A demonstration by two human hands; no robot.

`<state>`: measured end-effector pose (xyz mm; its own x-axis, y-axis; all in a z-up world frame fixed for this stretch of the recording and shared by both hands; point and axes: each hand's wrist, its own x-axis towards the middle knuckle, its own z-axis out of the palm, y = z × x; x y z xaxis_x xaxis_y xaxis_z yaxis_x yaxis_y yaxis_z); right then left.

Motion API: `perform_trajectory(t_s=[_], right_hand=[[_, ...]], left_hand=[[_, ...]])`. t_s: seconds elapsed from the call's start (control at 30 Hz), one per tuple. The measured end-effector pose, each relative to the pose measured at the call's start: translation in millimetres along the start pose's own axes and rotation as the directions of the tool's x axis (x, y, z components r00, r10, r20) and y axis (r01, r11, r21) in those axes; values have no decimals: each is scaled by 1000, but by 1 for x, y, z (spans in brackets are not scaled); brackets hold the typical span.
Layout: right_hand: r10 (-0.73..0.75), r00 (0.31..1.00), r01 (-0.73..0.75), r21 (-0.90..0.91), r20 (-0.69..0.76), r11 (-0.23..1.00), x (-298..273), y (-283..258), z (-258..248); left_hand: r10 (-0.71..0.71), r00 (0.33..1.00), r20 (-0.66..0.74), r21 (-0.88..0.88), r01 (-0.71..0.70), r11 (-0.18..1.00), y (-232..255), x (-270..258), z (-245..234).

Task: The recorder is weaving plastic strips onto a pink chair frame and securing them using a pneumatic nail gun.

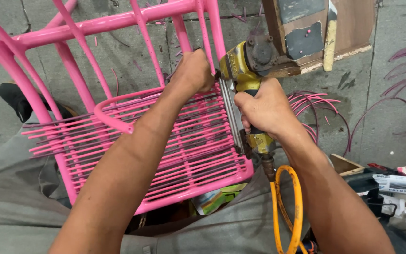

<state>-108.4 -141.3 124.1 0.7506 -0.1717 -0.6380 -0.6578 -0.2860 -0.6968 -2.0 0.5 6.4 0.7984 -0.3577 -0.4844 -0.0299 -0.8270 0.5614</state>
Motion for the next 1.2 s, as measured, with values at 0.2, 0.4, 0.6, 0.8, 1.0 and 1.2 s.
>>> perform_trajectory(t_s=[0.2, 0.4, 0.6, 0.8, 1.0, 1.2], right_hand=[[25, 1000, -26, 73, 13, 997, 4, 3, -3], [26, 1000, -27, 67, 15, 997, 5, 7, -6], [14, 1000, -16, 81, 27, 997, 7, 11, -6], [104, 995, -104, 99, 2, 990, 9, 12, -11], [58, 990, -100, 354, 127, 930, 15, 34, -36], [-68, 995, 97, 830, -72, 549, 8, 98, -76]], left_hand=[[41, 999, 18, 62, -42, 997, -4, 5, 6], [-1, 1000, 19, 40, 0, 999, 0, 2, 1], [-53, 999, 14, 42, 52, 998, 3, 4, 2], [150, 984, 97, 381, -176, 907, -20, 33, 32], [320, 940, 121, 471, -338, 815, -35, 44, 40], [136, 991, 17, -14, -136, 991, -33, 18, 20]])
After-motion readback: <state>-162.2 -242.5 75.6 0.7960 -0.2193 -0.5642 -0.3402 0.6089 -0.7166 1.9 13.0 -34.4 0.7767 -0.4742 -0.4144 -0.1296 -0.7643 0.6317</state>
